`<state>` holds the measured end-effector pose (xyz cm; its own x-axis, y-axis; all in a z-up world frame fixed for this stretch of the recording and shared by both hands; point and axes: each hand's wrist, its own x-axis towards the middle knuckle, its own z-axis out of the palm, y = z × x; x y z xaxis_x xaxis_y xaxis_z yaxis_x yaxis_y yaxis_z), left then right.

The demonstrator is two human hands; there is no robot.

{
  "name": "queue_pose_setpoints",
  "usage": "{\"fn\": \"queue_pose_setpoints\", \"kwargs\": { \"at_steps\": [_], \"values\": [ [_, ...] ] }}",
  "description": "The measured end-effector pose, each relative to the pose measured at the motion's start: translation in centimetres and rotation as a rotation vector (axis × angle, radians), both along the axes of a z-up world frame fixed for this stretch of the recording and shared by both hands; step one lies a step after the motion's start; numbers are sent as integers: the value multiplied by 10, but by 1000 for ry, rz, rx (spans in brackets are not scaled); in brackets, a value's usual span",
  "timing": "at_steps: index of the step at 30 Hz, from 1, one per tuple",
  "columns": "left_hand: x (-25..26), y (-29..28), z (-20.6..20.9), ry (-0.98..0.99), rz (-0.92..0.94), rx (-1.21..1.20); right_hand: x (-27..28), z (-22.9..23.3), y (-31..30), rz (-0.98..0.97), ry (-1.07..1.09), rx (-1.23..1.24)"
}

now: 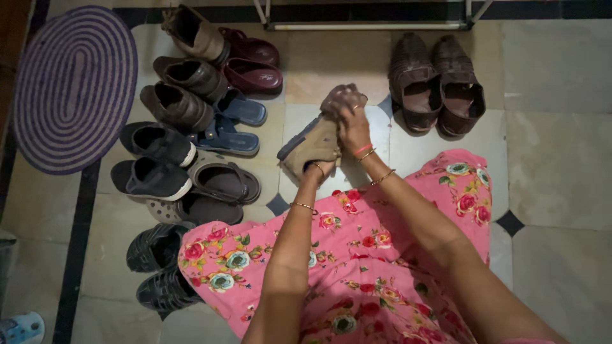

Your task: The person sits on the floor and wipes a brown leather shoe with a cloth. They then pick up a beige lace-up shoe and wipe it with the same cloth.

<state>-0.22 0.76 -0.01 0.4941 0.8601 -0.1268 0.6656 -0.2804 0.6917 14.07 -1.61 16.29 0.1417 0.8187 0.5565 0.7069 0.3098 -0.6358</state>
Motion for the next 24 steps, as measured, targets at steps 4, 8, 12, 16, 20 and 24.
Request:
{"fn": "queue_pose_setpoints", "kwargs": {
  "at_steps": [4,8,12,16,20,24],
  "values": [
    [-3,3,0,-21,-69,33,-16,3,-10,138,-61,-6],
    [-4,1,1,59,-71,34,-22,-1,-11,289,-158,32],
    [-5,-1,3,181,-47,60,-34,-14,-10,471,-171,-58],
    [1,0,28,398,44,104,-46,-20,-1,643,-173,-64],
    [44,-17,93,1036,793,108,-73,-19,-1,852,-193,0],
    [37,-21,139,1097,1051,67,-95,-22,1,888,-309,-82]
  ]
}}
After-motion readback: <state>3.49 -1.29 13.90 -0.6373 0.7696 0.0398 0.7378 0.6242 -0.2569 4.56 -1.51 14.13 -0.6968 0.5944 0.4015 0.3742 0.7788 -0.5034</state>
